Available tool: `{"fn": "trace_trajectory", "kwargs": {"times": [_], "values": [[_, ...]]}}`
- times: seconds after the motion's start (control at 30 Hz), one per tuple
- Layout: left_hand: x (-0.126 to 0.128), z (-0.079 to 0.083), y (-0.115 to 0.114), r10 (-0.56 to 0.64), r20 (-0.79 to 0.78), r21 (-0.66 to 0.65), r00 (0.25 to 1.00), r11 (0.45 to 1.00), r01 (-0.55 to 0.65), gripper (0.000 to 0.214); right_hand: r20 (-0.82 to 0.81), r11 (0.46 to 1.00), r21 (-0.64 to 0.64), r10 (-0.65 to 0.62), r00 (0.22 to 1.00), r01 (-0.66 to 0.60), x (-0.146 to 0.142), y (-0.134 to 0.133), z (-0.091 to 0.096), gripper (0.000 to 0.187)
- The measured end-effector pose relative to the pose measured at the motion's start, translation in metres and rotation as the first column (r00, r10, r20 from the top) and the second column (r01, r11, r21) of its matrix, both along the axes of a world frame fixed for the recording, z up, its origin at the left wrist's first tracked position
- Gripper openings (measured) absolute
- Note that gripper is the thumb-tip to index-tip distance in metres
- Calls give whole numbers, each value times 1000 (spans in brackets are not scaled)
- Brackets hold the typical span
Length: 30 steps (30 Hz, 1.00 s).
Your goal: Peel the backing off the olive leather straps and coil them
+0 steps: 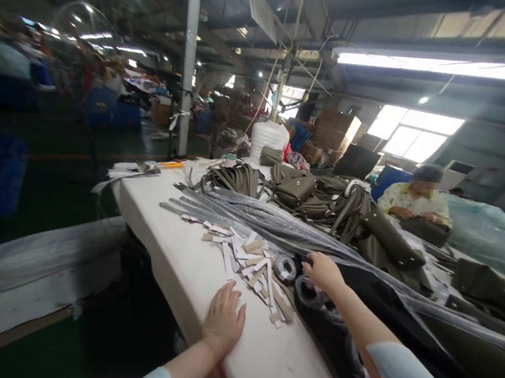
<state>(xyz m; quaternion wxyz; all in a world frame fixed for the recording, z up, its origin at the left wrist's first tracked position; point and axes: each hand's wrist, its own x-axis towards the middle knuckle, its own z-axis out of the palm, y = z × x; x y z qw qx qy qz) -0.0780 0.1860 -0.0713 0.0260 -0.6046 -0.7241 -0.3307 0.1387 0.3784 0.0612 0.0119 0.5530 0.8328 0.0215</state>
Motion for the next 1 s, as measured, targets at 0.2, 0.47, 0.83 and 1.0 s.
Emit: {"fn": "trace_trajectory", "kwargs": {"times": [0.2, 0.47, 0.83, 1.0], "values": [[4, 9, -4, 16, 113, -100, 993, 995, -5, 24, -33, 999, -36, 32, 999, -33, -60, 62, -40, 47], [5, 13, -4, -8, 179, -153, 984, 988, 36, 19, -31, 998, -41, -58, 998, 57, -63, 54, -37, 29], [3, 39, -30, -419, 245, 140, 874, 907, 396, 49, -99, 949, -28, 311, 945, -315, -63, -120, 71, 32], [34, 83, -57, -474, 753, 290, 456, 862, 415, 56, -313, 838, -277, 384, 869, -470, -31, -224, 47, 13]]}}
